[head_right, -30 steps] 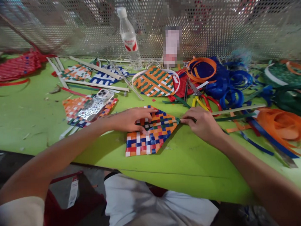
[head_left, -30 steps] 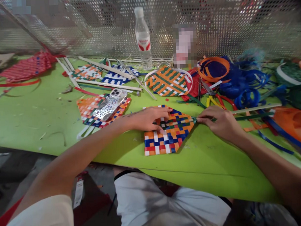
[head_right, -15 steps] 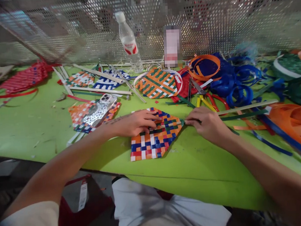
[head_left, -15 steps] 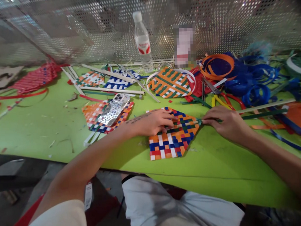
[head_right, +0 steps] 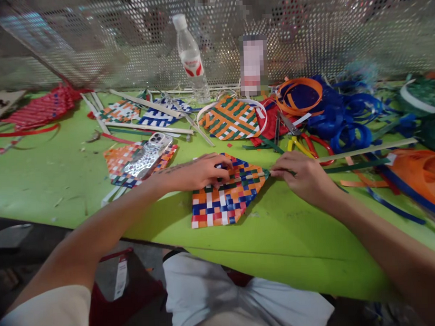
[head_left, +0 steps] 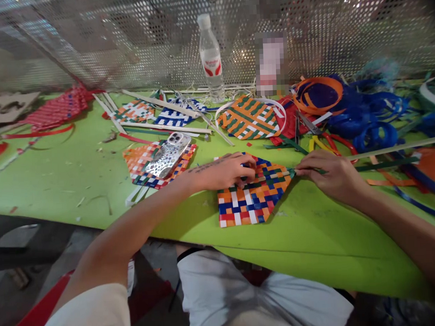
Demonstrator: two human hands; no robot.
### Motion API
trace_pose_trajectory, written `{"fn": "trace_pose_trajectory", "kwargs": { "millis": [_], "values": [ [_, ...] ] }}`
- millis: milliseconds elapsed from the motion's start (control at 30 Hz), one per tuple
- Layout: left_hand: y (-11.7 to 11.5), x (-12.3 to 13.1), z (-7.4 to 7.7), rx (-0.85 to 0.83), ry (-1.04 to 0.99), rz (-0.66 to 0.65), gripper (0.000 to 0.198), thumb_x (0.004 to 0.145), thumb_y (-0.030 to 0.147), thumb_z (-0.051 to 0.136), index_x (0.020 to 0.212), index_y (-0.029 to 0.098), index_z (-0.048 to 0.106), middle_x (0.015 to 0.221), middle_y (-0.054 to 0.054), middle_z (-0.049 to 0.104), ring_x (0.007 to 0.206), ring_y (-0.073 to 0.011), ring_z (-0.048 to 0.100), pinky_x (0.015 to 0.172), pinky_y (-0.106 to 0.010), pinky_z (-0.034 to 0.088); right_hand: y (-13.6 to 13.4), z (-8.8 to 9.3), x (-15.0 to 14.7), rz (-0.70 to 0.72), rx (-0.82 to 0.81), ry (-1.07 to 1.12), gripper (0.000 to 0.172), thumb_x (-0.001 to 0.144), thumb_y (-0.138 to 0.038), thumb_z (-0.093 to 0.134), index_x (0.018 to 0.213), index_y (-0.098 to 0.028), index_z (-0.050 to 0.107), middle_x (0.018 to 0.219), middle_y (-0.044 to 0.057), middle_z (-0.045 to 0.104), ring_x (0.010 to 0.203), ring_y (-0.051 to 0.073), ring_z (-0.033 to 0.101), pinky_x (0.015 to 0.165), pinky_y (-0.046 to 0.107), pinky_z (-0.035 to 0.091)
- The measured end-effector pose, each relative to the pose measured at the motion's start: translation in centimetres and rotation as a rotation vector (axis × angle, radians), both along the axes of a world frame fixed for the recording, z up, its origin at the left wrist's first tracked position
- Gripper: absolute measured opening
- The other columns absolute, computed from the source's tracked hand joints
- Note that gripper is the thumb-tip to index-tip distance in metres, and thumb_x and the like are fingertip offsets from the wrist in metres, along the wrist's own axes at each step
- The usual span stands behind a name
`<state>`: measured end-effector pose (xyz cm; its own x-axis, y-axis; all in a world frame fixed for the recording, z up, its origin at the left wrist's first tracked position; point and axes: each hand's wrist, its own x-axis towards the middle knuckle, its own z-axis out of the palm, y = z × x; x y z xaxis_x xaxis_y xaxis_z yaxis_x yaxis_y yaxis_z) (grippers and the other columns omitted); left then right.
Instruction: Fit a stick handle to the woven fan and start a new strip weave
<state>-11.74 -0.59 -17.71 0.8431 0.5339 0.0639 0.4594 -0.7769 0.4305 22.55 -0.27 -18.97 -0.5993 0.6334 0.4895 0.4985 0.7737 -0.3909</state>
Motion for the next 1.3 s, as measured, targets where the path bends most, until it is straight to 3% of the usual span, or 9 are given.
{"fn": "trace_pose_trajectory", "kwargs": {
  "millis": [167, 400, 600, 767, 1033, 1133, 1300],
  "values": [
    [0.0, -0.1, -0.1, 0.013, 0.004, 0.004, 0.025, 0.095, 0.006, 0.063, 0.107, 0.023, 0.076, 0.136, -0.011, 0.064, 0.123, -0.0265, 0.061, 0.105, -0.038, 0.051, -0.2, 0.3, 0.0, -0.004, -0.003, -0.001, 0.02, 0.102, -0.021, 0.066, 0.089, -0.021, 0.081, 0.091, 0.008, 0.079, 0.085, 0.025, 0.075, 0.078, 0.038, 0.061],
    [-0.1, -0.1, -0.1, -0.016, -0.018, 0.014, 0.03, 0.093, 0.002, 0.06, 0.106, 0.023, 0.076, 0.132, -0.01, 0.064, 0.119, -0.0256, 0.062, 0.1, -0.037, 0.053, 0.1, 0.3, 0.7, -0.004, -0.137, -0.04, 0.019, 0.1, -0.024, 0.068, 0.088, -0.021, 0.083, 0.092, 0.006, 0.081, 0.085, 0.024, 0.076, 0.075, 0.036, 0.058],
    [0.1, -0.1, -0.4, -0.001, -0.05, -0.01, 0.023, 0.092, 0.004, 0.065, 0.105, 0.02, 0.076, 0.133, -0.013, 0.066, 0.119, -0.0254, 0.064, 0.1, -0.035, 0.054, 0.1, 2.6, 0.0, 0.017, -0.047, -0.172, 0.025, 0.102, -0.022, 0.062, 0.085, -0.02, 0.08, 0.091, 0.007, 0.081, 0.086, 0.026, 0.075, 0.078, 0.038, 0.056],
    [0.0, -0.1, -0.3, -0.008, -0.061, -0.023, 0.03, 0.09, -0.001, 0.058, 0.106, 0.019, 0.073, 0.124, -0.011, 0.068, 0.1, -0.019, 0.067, 0.086, -0.028, 0.055, 0.0, 3.8, -0.8, 0.021, -0.022, -0.294, 0.026, 0.103, -0.021, 0.058, 0.084, -0.02, 0.076, 0.092, 0.006, 0.079, 0.087, 0.027, 0.072, 0.078, 0.04, 0.053],
    [-0.2, 0.1, -0.1, -0.105, -0.097, -0.006, 0.029, 0.088, -0.004, 0.054, 0.098, 0.017, 0.069, 0.119, -0.011, 0.064, 0.096, -0.0175, 0.067, 0.074, -0.023, 0.055, -0.1, 3.9, -1.1, 0.025, -0.089, -0.238, 0.025, 0.102, -0.026, 0.061, 0.083, -0.02, 0.076, 0.091, 0.007, 0.079, 0.083, 0.026, 0.074, 0.075, 0.038, 0.053],
    [-0.2, 0.2, 0.0, -0.117, -0.111, -0.002, 0.028, 0.088, -0.005, 0.056, 0.099, 0.017, 0.069, 0.12, -0.011, 0.063, 0.098, -0.0166, 0.067, 0.076, -0.021, 0.055, 0.0, 3.5, -1.1, 0.02, -0.134, -0.196, 0.026, 0.1, -0.025, 0.06, 0.084, -0.019, 0.079, 0.089, 0.007, 0.078, 0.078, 0.024, 0.073, 0.071, 0.037, 0.053],
    [-0.6, 0.2, 0.3, -0.137, -0.117, 0.02, 0.024, 0.092, -0.005, 0.059, 0.096, 0.016, 0.069, 0.118, -0.01, 0.064, 0.094, -0.015, 0.069, 0.076, -0.022, 0.056, 1.1, 2.9, 0.4, 0.025, -0.229, -0.257, 0.027, 0.103, -0.039, 0.063, 0.1, -0.021, 0.084, 0.103, 0.01, 0.081, 0.096, 0.029, 0.076, 0.086, 0.041, 0.056]
  ]
}}
